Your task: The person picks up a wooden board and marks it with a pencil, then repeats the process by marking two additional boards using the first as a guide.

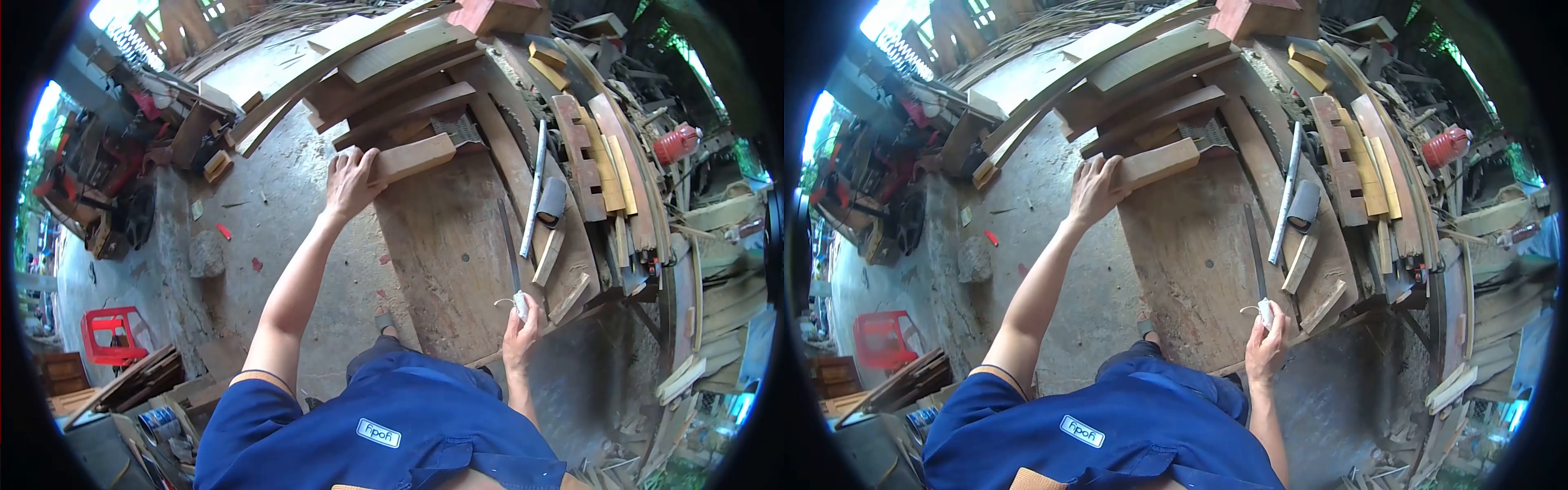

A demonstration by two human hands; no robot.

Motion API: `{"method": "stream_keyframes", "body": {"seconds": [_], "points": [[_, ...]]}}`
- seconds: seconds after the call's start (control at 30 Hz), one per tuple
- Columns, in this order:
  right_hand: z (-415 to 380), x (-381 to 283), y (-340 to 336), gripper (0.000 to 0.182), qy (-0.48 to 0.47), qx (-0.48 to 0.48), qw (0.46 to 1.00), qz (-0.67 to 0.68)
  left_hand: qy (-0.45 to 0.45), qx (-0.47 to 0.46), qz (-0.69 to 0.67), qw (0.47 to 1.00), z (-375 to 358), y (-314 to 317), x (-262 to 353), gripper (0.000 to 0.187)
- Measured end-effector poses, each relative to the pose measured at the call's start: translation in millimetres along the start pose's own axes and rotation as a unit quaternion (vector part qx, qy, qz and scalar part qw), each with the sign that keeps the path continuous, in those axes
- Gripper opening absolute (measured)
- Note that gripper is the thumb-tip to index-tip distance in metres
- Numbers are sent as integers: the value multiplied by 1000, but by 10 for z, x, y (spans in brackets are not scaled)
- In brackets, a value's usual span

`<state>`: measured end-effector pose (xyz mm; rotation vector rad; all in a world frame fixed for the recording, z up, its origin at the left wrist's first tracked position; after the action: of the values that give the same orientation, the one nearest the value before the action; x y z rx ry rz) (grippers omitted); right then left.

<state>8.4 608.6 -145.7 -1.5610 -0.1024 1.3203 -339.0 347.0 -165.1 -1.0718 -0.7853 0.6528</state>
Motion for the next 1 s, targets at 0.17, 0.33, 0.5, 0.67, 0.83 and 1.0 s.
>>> {"method": "stream_keyframes", "body": {"seconds": [0.17, 0.33, 0.5, 0.67, 0.83, 1.0], "points": [[177, -129, 80, 42, -22, 31, 986, -161, -13, 3, -9, 1000, -4, -22, 68, 72], [1260, -814, 455, 42, -193, -13, 976, -104, -36, 3, -68, 997, 19, 82, 38, 71], [2609, -1206, 1318, 53, -364, -76, 917, -143, -30, 52, -39, 997, -222, 44, 38, 72], [2948, -1203, 2034, 53, -357, -244, 863, -262, -55, 47, -35, 997, -347, -47, -31, 73], [2682, -970, 1899, 18, -393, -84, 903, -154, -69, 45, -38, 996, -275, -43, 25, 71], [2439, -827, 1411, 10, -324, -72, 938, -99, -68, 38, -60, 995, 12, 101, 188, 70]]}}
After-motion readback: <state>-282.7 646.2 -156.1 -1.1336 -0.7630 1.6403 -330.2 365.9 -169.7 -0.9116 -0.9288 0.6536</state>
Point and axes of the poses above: each hand's wrist, its own z-axis towards the middle knuckle, its own y-axis out of the palm, x = y × z, the point moved 3 cm from there along z, towards the middle knuckle, and after that the axes turned 5 degrees about y, right-handed, at the moved point
